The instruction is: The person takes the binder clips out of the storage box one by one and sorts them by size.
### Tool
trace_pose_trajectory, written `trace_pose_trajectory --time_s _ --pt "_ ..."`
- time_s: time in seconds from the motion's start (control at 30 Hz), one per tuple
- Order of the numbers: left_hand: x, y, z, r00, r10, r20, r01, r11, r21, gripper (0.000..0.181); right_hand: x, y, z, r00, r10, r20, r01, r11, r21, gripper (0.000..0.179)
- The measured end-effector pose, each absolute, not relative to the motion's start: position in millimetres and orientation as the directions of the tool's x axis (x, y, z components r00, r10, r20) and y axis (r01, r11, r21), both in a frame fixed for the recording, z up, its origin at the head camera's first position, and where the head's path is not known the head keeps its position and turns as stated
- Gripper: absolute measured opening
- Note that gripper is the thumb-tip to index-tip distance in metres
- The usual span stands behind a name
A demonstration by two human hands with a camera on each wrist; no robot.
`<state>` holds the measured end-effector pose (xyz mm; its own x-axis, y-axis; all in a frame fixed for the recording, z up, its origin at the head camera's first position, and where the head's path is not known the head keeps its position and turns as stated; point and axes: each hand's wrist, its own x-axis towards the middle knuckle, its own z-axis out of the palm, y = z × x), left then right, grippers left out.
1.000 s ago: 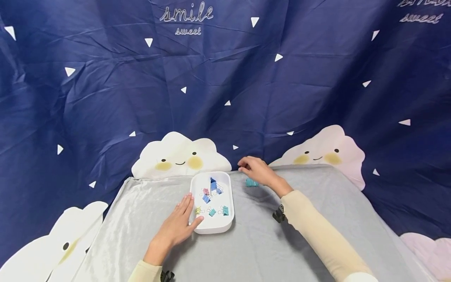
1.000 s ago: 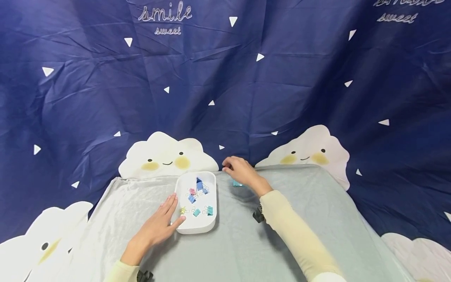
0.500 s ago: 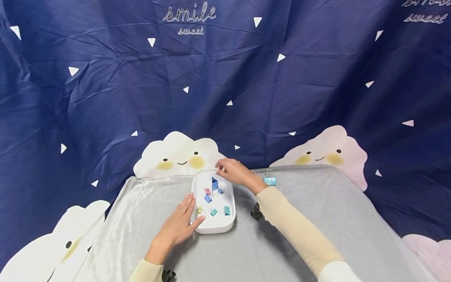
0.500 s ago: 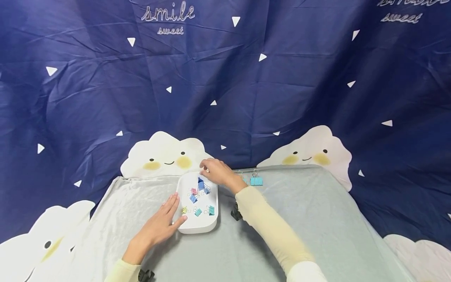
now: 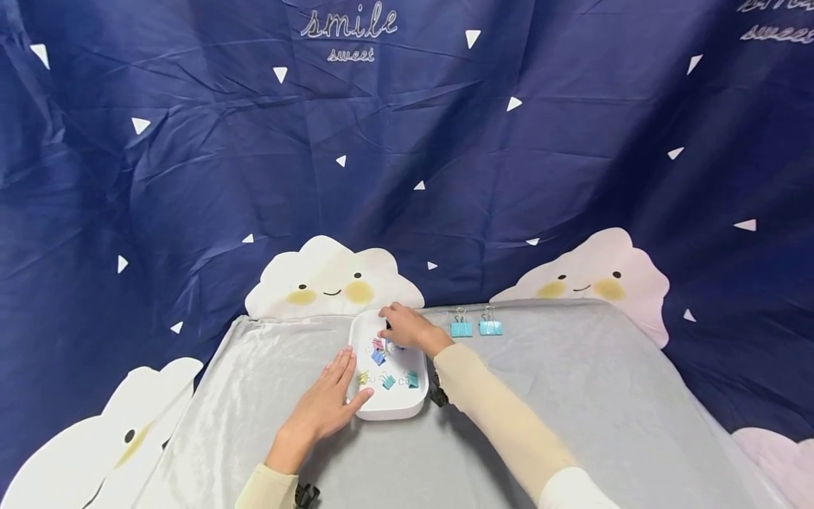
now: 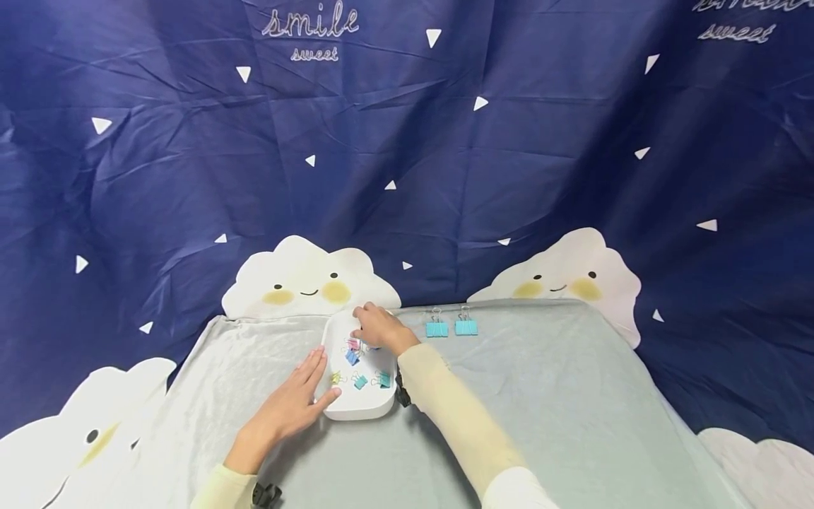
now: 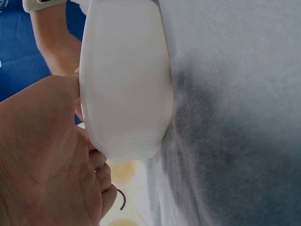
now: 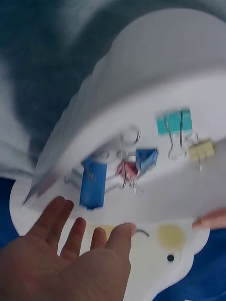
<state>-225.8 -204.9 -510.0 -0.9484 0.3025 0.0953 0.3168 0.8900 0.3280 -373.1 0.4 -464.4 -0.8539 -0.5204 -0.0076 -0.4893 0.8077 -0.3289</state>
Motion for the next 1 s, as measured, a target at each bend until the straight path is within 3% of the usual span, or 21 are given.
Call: trace_pose_trajectory --time_s 0.13,0.3,0.43,0.57,0.77,1.0 --pt "-224.5 -203.2 -509.3 -0.944 0.313 0.105 0.330 0.885 0.329 0.085 -367.9 0.5 -475.5 -0.842 -0.536 -0.066 -0.495 0.814 -0.303 0.047" --pt "-224.5 -202.0 -509.6 -0.942 0.311 0.124 0.334 0.884 0.328 0.085 -367.5 5.3 -482.9 -0.847 -0.531 -0.035 -0.500 0.817 -0.288 0.016" --pt "-226.0 -202.9 -509.4 -0.948 0.300 0.107 0.319 0.888 0.333 0.086 -370.7 8.6 -483.3 -0.857 -0.515 -0.016 -0.489 0.823 -0.288 0.023" --pt "-226.8 -204.6 -510.1 -0.951 0.294 0.099 0.310 0.890 0.334 0.086 -373.4 10.8 -481.2 -0.857 -0.515 -0.008 -0.489 0.818 -0.304 0.041" --pt "-226.6 -204.7 -510.5 -0.952 0.292 0.096 0.307 0.891 0.333 0.086 -375.1 13.2 -479.4 -0.865 -0.500 -0.037 -0.467 0.831 -0.302 0.048" --pt "-225.4 -203.5 -509.6 -0.951 0.293 0.095 0.307 0.894 0.327 0.086 -373.9 17.9 -479.1 -0.869 -0.494 -0.028 -0.456 0.822 -0.343 0.035"
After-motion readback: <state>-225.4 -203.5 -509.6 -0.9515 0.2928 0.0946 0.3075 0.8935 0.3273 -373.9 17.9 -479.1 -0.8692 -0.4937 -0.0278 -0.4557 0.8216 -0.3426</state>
